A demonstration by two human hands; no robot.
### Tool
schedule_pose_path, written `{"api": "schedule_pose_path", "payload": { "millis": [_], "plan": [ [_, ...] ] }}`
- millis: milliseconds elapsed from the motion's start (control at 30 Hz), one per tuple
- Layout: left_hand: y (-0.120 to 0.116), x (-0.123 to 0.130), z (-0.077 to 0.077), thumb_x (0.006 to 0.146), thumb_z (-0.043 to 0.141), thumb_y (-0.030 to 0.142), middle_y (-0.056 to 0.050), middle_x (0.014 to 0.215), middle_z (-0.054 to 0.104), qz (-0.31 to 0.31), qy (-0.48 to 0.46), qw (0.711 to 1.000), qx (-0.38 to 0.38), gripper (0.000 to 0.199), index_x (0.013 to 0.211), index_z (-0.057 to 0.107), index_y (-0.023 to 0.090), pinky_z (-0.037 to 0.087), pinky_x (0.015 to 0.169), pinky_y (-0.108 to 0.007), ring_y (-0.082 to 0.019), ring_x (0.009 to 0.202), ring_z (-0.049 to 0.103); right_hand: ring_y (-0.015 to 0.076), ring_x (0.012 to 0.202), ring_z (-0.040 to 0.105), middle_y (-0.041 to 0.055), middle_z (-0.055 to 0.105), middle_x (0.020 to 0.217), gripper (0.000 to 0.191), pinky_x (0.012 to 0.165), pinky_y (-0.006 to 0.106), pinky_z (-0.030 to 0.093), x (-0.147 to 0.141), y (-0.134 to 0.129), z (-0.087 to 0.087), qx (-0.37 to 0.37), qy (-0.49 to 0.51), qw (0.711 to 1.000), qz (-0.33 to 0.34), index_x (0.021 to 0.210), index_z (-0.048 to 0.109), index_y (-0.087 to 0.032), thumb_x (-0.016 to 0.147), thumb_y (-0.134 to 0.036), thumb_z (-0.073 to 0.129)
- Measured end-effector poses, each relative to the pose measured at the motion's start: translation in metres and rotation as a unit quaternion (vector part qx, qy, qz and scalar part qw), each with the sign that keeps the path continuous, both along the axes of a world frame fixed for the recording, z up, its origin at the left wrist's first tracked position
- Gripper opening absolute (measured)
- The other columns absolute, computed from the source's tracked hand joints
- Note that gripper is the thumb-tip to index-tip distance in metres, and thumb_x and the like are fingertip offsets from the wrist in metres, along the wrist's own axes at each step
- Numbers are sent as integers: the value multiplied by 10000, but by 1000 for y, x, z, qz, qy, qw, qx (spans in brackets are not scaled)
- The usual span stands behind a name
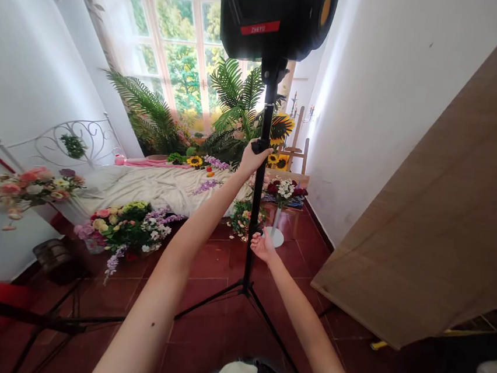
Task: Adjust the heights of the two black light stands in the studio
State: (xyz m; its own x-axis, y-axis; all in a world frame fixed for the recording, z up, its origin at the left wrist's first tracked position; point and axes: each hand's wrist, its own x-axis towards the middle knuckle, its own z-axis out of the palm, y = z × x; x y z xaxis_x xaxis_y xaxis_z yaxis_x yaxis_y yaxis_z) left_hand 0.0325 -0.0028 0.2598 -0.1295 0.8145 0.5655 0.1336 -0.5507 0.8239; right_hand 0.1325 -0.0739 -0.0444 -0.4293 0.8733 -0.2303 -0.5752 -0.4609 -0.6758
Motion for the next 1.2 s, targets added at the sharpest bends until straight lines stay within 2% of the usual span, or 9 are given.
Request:
{"api": "schedule_pose_path", "payload": {
  "millis": [200, 500, 600, 700, 767, 833, 933, 1100, 1200],
  "plan": [
    [23, 24, -4, 723, 681, 469, -40, 759, 652, 19, -36, 999, 1, 362, 888, 610, 154, 500, 689, -295, -126, 654, 609, 81, 354, 232, -60, 362, 480, 449, 409, 203, 301, 7, 12, -2, 7, 84, 996, 16, 584, 310, -220, 989, -394, 228],
    [34, 27, -3, 681, 669, 592, -42, 647, 620, 55, 15, 998, -25, 436, 695, 599, 162, 492, 662, -310, -127, 605, 577, 91, 350, 206, -85, 208, 411, 416, 385, 191, 290, 19, 21, -10, 23, 100, 994, 32, 591, 279, -235, 995, -335, 275],
    [39, 25, -6, 672, 663, 609, -21, 615, 599, 69, 32, 997, -20, 446, 681, 592, 169, 480, 626, -288, -127, 593, 577, 86, 347, 193, -92, 188, 406, 418, 382, 191, 281, 18, 25, -15, 53, 60, 996, 36, 592, 269, -236, 992, -359, 277],
    [39, 27, -4, 672, 671, 596, -6, 597, 584, 66, 34, 997, -24, 434, 699, 592, 171, 474, 618, -276, -129, 599, 585, 73, 346, 201, -99, 225, 393, 420, 386, 197, 259, 24, 33, -18, 116, -87, 988, 44, 594, 286, -236, 958, -428, 370],
    [36, 28, -1, 674, 678, 585, -2, 586, 576, 66, 29, 997, -24, 423, 703, 587, 173, 477, 624, -276, -134, 614, 591, 69, 363, 275, -91, 305, 395, 409, 417, 200, 279, 32, 38, -16, 190, -240, 951, 32, 599, 328, -230, 908, -451, 482],
    [33, 30, 1, 676, 685, 573, -1, 577, 569, 69, 24, 997, -22, 408, 694, 579, 179, 482, 635, -282, -143, 633, 596, 92, 439, 418, -72, 383, 420, 361, 492, 207, 338, 40, 43, -11, 270, -374, 887, -1, 625, 391, -225, 841, -418, 605],
    [27, 32, -7, 681, 698, 542, -1, 579, 565, 86, 20, 996, -14, 372, 671, 564, 195, 486, 657, -297, -156, 663, 596, 167, 657, 587, -40, 438, 459, 288, 652, 243, 409, 47, 45, -2, 349, -481, 802, -60, 682, 450, -225, 772, -316, 709],
    [12, 37, -60, 718, 671, 518, -4, 626, 577, 136, 27, 990, 3, 343, 653, 539, 207, 481, 708, -303, -153, 691, 573, 259, 827, 648, 64, 566, 541, 324, 745, 324, 450, 45, 41, 5, 403, -610, 679, -68, 641, 429, -212, 822, -340, 666],
    [5, 40, -99, 736, 646, 523, 1, 599, 561, 155, 27, 988, -12, 350, 655, 540, 199, 472, 698, -299, -149, 666, 553, 288, 881, 656, 119, 626, 603, 328, 761, 350, 466, 43, 39, 9, 420, -638, 644, -50, 645, 493, -192, 866, -412, 594]
  ]
}}
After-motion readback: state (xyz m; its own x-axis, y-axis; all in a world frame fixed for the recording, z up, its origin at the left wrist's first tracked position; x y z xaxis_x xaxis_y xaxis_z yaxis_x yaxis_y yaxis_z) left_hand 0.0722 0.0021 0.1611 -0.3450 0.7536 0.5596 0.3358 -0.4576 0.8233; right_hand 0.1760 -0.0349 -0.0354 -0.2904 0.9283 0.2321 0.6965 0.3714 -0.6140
